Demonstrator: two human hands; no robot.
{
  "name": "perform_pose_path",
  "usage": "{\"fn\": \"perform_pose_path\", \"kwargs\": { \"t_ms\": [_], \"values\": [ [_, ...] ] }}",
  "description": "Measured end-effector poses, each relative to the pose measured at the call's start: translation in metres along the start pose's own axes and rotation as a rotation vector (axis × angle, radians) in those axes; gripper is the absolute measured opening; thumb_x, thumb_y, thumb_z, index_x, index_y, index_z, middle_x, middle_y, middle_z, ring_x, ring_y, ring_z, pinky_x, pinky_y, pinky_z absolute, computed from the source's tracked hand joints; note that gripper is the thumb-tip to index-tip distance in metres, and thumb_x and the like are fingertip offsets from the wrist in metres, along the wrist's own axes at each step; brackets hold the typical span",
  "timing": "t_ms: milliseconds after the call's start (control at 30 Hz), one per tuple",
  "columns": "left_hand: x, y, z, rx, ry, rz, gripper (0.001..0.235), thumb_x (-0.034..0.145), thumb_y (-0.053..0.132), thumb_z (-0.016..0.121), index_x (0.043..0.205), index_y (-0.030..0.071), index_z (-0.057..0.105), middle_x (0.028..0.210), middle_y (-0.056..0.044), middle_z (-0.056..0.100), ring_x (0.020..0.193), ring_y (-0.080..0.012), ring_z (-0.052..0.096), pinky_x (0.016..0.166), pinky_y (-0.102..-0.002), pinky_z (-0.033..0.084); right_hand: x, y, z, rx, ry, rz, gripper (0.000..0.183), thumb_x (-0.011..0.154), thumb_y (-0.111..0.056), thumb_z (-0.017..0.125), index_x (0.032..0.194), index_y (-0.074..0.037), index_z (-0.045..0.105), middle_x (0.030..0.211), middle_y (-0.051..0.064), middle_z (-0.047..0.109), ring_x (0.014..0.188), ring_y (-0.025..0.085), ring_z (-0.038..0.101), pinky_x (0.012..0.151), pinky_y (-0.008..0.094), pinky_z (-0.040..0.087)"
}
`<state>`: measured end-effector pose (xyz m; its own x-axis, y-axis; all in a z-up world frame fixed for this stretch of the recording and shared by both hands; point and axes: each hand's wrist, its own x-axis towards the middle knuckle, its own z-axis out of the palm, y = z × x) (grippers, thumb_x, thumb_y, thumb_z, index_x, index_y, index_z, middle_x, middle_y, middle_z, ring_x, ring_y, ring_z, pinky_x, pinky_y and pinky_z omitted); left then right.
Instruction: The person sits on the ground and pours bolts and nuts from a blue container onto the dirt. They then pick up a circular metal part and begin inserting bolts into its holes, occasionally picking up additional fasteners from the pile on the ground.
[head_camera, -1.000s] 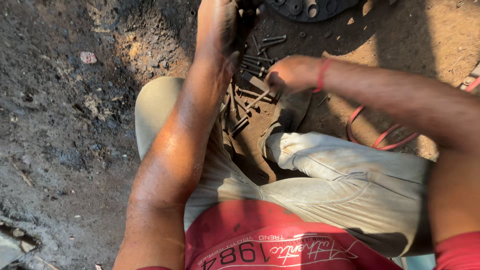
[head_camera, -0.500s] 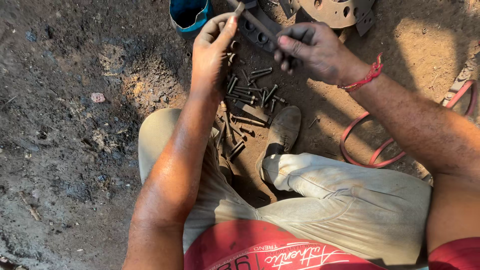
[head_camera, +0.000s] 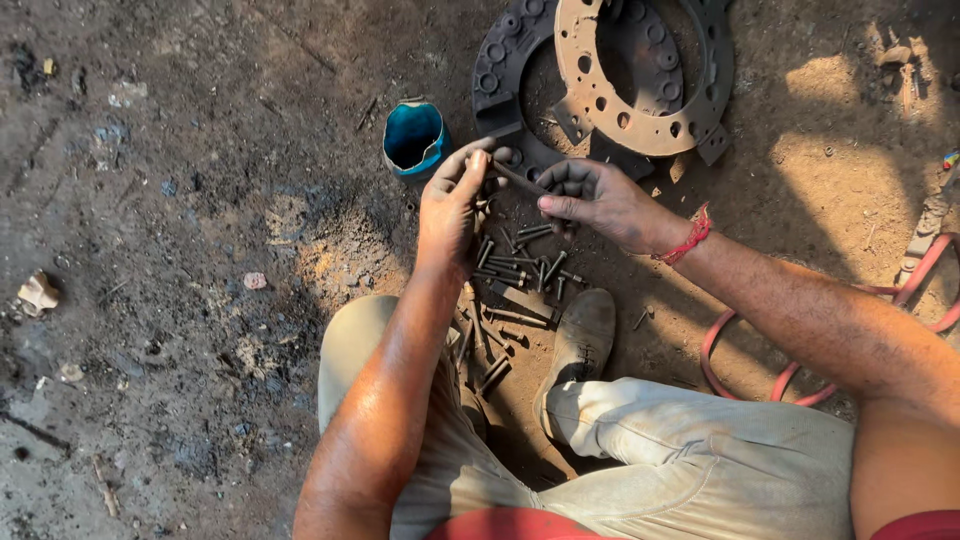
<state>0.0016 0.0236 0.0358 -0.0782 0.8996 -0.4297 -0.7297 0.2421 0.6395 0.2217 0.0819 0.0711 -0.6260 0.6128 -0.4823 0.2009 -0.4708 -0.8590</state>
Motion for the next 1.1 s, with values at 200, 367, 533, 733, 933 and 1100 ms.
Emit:
{"fn": "perform_pose_path", "kwargs": {
  "t_ms": [200, 367, 533, 733, 933, 1100],
  "values": [
    [0.001, 0.003, -0.007, 0.302, 0.095, -0.105, 0.036, 0.100, 0.019, 0.071, 0.134, 0.008, 0.067, 0.104, -0.001, 0.063, 0.081, -0.0080, 0.061, 0.064, -0.023, 0.048, 0.004, -0.016, -0.067, -0.492, 0.180, -0.135, 0.025, 0.102, -0.024, 0.069, 0.112, -0.001, 0.070, 0.092, 0.002, 0.072, 0.080, 0.007, 0.064, 0.073, 0.026, 0.055],
    [0.000, 0.010, -0.007, 0.162, -0.002, -0.182, 0.030, 0.098, 0.019, 0.065, 0.125, 0.005, 0.065, 0.106, -0.008, 0.075, 0.078, -0.0122, 0.067, 0.066, -0.025, 0.056, -0.002, -0.024, -0.136, -1.062, 0.512, -0.343, 0.023, 0.096, -0.019, 0.076, 0.111, -0.002, 0.075, 0.102, 0.013, 0.075, 0.092, 0.025, 0.072, 0.081, 0.038, 0.057],
    [-0.004, 0.010, -0.007, 0.136, 0.015, -0.178, 0.028, 0.099, 0.017, 0.065, 0.125, 0.005, 0.065, 0.104, -0.008, 0.074, 0.079, -0.0128, 0.068, 0.067, -0.026, 0.056, 0.002, 0.009, -0.135, -1.218, 0.454, -0.322, 0.020, 0.095, -0.019, 0.076, 0.107, -0.003, 0.076, 0.103, 0.018, 0.073, 0.096, 0.036, 0.071, 0.085, 0.046, 0.055],
    [-0.006, 0.007, -0.001, 0.117, -0.009, -0.180, 0.026, 0.100, 0.016, 0.066, 0.124, 0.005, 0.065, 0.102, -0.007, 0.074, 0.078, -0.0116, 0.067, 0.066, -0.024, 0.055, 0.019, 0.045, -0.102, -1.460, 0.220, -0.341, 0.017, 0.092, -0.016, 0.070, 0.102, -0.003, 0.074, 0.098, 0.015, 0.070, 0.093, 0.036, 0.070, 0.081, 0.048, 0.056],
    [-0.010, 0.013, 0.000, 0.092, -0.003, -0.174, 0.026, 0.100, 0.017, 0.066, 0.123, 0.006, 0.065, 0.100, -0.006, 0.074, 0.076, -0.0112, 0.067, 0.063, -0.024, 0.054, 0.031, 0.074, -0.092, -1.487, 0.188, -0.317, 0.013, 0.097, -0.011, 0.063, 0.101, -0.005, 0.074, 0.093, 0.014, 0.066, 0.089, 0.035, 0.069, 0.079, 0.048, 0.057],
    [-0.008, 0.012, 0.000, 0.104, -0.006, -0.158, 0.026, 0.100, 0.016, 0.066, 0.125, 0.005, 0.065, 0.101, -0.007, 0.074, 0.077, -0.0112, 0.067, 0.065, -0.024, 0.056, 0.034, 0.079, -0.091, -1.490, 0.184, -0.360, 0.014, 0.095, -0.010, 0.063, 0.101, -0.006, 0.075, 0.090, 0.014, 0.065, 0.087, 0.035, 0.068, 0.076, 0.048, 0.056]
  ]
}}
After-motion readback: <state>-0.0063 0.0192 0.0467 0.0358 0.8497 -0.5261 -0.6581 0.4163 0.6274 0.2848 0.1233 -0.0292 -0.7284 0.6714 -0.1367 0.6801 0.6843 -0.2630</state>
